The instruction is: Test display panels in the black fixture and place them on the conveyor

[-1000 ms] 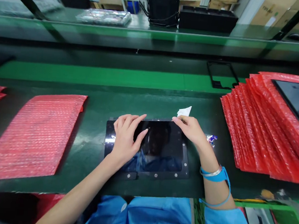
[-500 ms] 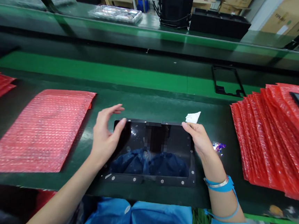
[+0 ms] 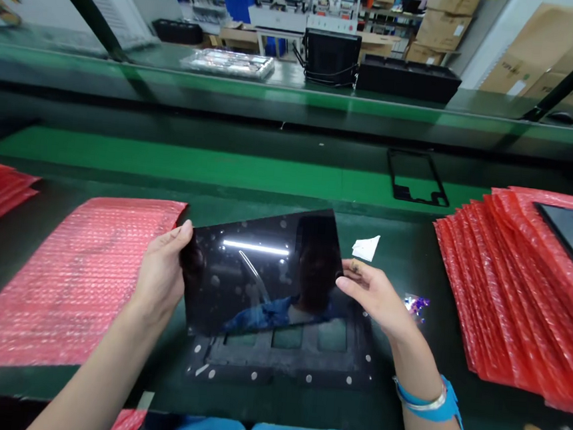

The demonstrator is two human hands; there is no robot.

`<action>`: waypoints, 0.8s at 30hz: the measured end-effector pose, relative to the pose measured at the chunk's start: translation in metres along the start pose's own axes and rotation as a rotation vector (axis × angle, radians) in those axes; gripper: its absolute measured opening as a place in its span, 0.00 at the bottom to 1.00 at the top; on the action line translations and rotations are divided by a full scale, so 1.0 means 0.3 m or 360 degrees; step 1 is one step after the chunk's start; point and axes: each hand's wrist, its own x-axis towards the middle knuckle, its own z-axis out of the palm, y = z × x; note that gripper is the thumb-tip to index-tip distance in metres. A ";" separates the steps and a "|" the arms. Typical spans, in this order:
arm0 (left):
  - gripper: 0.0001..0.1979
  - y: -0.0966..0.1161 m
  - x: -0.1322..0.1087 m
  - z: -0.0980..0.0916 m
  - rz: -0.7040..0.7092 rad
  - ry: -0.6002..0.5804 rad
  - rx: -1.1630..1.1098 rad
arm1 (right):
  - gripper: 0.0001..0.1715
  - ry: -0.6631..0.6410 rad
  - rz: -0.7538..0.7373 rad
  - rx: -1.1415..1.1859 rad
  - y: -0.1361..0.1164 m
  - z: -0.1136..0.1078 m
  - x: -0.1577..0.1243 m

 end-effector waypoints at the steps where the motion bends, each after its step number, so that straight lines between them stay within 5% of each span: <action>1: 0.29 -0.001 0.014 -0.004 0.0009 0.0036 -0.0023 | 0.31 -0.0023 0.0004 -0.0048 0.002 0.000 0.002; 17: 0.23 -0.060 0.030 -0.010 0.0114 0.0164 -0.0060 | 0.31 0.0239 -0.0045 -0.0028 0.025 0.073 -0.025; 24: 0.28 -0.043 0.030 -0.011 0.0068 0.0139 -0.0073 | 0.27 -0.0130 0.0106 0.0250 -0.002 0.066 -0.012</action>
